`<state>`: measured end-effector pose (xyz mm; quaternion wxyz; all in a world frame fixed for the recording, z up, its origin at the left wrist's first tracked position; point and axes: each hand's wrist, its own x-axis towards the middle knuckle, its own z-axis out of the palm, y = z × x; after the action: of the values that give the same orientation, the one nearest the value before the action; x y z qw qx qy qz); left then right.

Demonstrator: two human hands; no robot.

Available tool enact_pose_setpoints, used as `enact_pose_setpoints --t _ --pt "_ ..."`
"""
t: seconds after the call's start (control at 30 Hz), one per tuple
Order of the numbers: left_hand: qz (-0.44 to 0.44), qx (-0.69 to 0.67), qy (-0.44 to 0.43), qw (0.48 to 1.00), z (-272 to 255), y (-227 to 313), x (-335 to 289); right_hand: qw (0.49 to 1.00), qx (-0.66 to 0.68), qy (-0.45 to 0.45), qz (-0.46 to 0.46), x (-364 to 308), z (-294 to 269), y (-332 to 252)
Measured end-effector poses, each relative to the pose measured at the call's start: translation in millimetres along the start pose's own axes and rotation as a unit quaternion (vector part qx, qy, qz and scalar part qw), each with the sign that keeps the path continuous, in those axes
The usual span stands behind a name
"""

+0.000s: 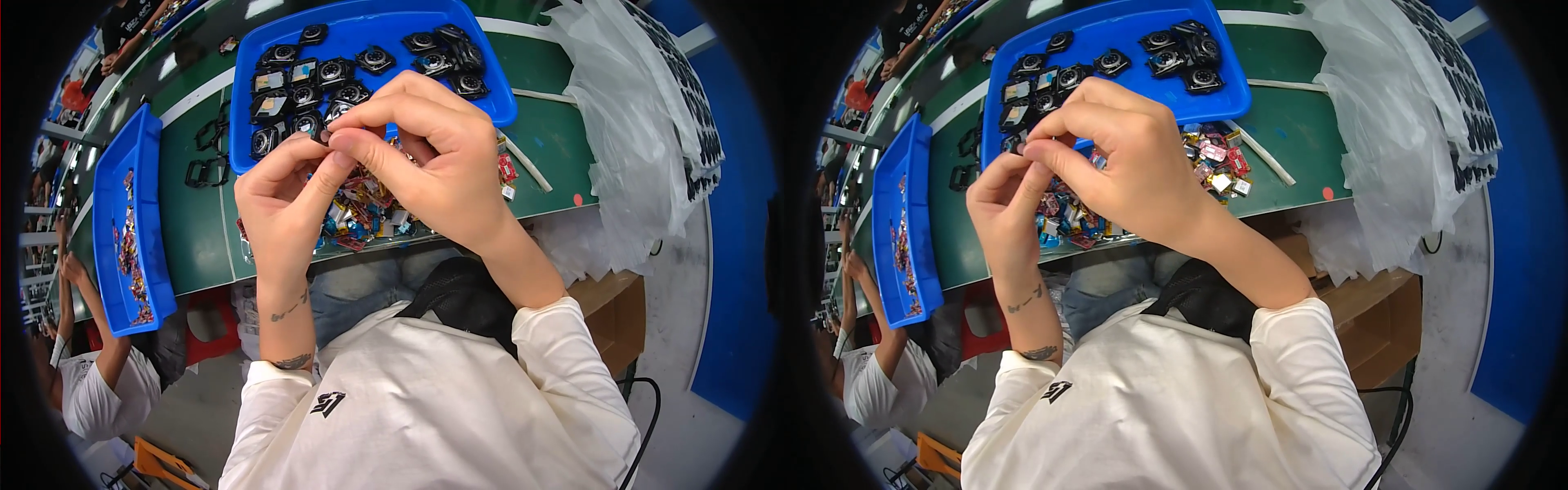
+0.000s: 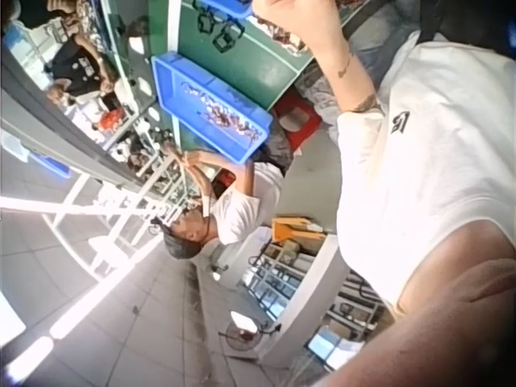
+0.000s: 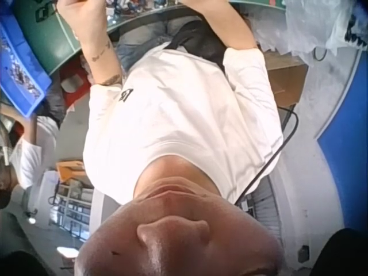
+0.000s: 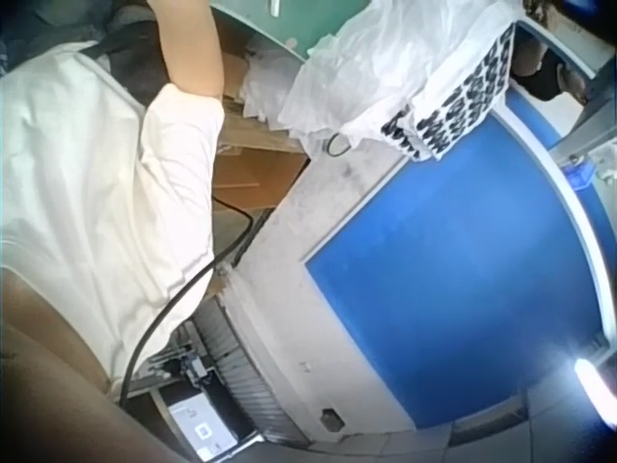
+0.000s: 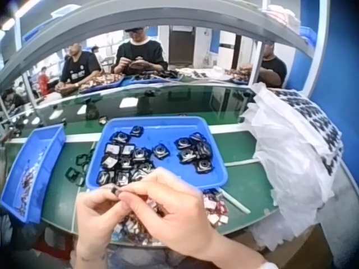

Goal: Manually assembling internal components into smartwatch shells on a factory production line.

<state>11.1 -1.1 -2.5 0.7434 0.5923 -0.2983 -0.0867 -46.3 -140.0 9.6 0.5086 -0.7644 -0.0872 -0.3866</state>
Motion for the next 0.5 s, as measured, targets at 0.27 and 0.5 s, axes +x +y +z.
enact_pose_setpoints --t 0.27,0.5 --pt "0.056 0.115 -0.029 0.991 -4 -2 2 0.996 -0.049 -0.055 -0.060 5 -3 6" --pt "0.027 0.126 -0.053 0.990 -5 -1 3 0.982 -0.139 0.021 -0.128 12 -22 13"
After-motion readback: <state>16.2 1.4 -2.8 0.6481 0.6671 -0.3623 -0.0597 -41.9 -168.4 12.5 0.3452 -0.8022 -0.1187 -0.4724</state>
